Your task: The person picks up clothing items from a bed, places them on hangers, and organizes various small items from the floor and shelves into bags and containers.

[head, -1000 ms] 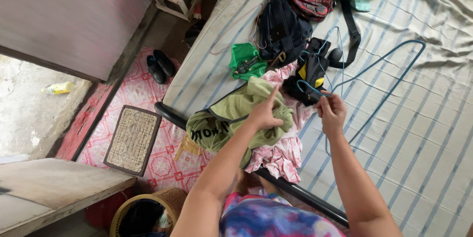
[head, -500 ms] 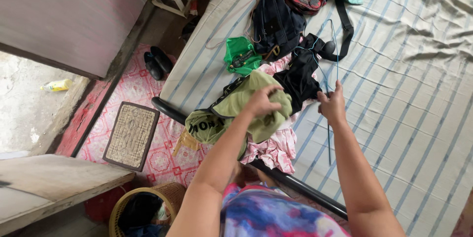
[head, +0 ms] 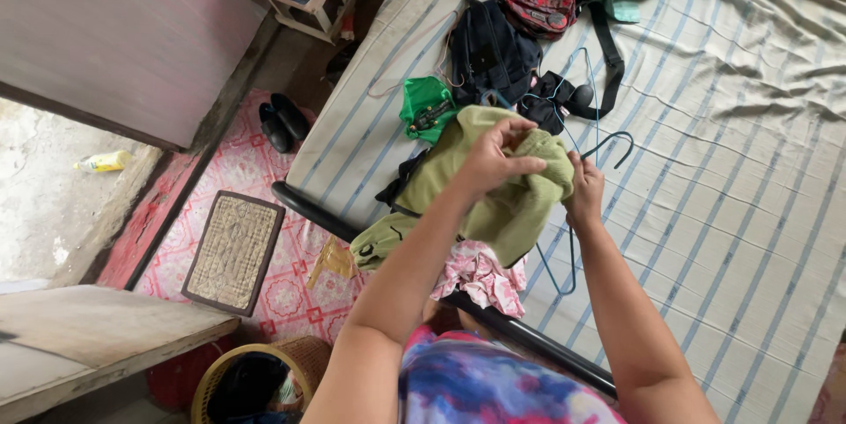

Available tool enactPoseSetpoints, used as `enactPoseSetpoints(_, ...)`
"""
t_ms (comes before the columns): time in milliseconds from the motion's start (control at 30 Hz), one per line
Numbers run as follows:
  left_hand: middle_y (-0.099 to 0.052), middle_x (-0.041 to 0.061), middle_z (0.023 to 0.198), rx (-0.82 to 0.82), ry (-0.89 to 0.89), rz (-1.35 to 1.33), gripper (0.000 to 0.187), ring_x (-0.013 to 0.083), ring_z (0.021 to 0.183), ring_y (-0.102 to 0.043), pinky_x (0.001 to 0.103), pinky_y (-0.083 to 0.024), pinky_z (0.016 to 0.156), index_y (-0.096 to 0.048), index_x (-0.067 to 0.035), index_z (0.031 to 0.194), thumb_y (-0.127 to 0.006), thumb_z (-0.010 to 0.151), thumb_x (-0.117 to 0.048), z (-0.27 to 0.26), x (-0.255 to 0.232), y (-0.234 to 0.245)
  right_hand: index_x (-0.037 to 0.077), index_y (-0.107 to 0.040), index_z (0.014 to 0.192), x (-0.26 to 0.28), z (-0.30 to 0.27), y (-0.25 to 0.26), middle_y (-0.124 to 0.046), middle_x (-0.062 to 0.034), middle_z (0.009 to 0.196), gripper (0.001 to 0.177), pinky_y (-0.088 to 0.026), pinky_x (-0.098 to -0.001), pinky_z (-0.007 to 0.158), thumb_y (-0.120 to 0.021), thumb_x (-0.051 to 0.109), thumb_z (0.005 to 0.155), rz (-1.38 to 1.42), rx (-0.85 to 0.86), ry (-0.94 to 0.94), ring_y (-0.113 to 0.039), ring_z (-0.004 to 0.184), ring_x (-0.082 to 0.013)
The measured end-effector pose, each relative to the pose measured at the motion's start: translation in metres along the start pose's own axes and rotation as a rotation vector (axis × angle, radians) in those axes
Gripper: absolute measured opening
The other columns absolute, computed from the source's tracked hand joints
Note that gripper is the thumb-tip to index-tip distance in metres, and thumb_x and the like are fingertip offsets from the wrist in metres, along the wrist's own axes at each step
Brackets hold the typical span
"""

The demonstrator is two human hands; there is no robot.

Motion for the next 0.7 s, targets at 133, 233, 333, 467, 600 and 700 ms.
enactPoseSetpoints(133,-0.066,0.012,0.129,-0.074,-0.036,0.114,0.071,0.0218,0.113,-0.065,0.039,-0.055,0.100,-0.051,-0.003,0.145,-0.083,0.084,-0.021,-0.021,0.035,-0.015,0.001,-0.065,0.120,-0.006,-0.023,0.001,-0.070,-0.0111,0.102,0.028,-0.056,-0.0357,0.070,-0.054,0.022,0.105,0.200,-0.101,-0.295,-0.069,0.081,-0.0219)
enactPoseSetpoints(233,-0.060,0.017,0.143,0.064,-0.288,0.623,0.076,0.0357,0.135,-0.052,0.059,-0.035,0.112,-0.051,-0.004,0.146,-0.080,0.084,-0.037,-0.040,0.023,-0.019,0.011,-0.063,0.124,0.005,-0.034,0.004,-0.071,-0.0062,0.107,0.025,-0.057,-0.0359,0.072,-0.056,0.021,0.102,0.237,-0.211,-0.347,-0.070,0.087,-0.0187)
enactPoseSetpoints(333,-0.051,0.020,0.150,0.203,-0.505,1.288,0.086,0.0487,0.145,-0.031,0.077,-0.005,0.111,-0.052,-0.009,0.141,-0.078,0.072,-0.053,-0.057,0.024,-0.012,0.010,-0.064,0.124,0.020,-0.030,0.007,-0.073,-0.0044,0.107,0.025,-0.061,-0.0314,0.077,-0.056,0.019,0.102,0.351,-0.143,-0.358,-0.073,0.088,-0.0152)
enactPoseSetpoints(467,-0.045,0.013,0.156,0.302,-0.561,1.413,0.079,0.0402,0.154,-0.029,0.067,-0.006,0.127,-0.052,-0.016,0.150,-0.067,0.085,-0.057,-0.056,0.079,0.013,-0.001,-0.071,0.114,0.029,-0.039,0.001,-0.073,-0.0074,0.102,0.019,-0.059,-0.0297,0.074,-0.060,0.014,0.107,0.186,0.160,-0.106,-0.070,0.082,-0.0150)
enactPoseSetpoints(600,-0.045,0.009,0.159,0.387,-0.759,1.309,0.071,0.0325,0.154,-0.037,0.061,-0.014,0.135,-0.054,-0.016,0.151,-0.065,0.092,-0.054,-0.056,0.119,0.024,0.003,-0.078,0.120,0.044,-0.053,-0.021,-0.064,-0.0152,0.083,0.034,-0.037,-0.0330,0.050,-0.055,0.026,0.111,-0.429,0.089,-0.139,-0.049,0.059,-0.0173)
enactPoseSetpoints(700,-0.053,0.018,0.143,0.370,-0.658,1.432,0.080,0.0339,0.138,-0.047,0.062,-0.019,0.120,-0.057,-0.003,0.141,-0.067,0.082,-0.056,-0.038,0.128,-0.001,0.011,-0.074,0.114,0.051,-0.073,-0.071,-0.071,-0.0137,0.094,0.021,-0.051,-0.0349,0.067,-0.060,0.018,0.101,-0.965,0.311,0.173,-0.063,0.074,-0.0182)
Point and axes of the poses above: each hand's wrist, its own z-axis towards the middle knuckle, its own y-axis out of the back of the hand, x = y × z, the point moved 3 cm from there along z, towards the middle knuckle
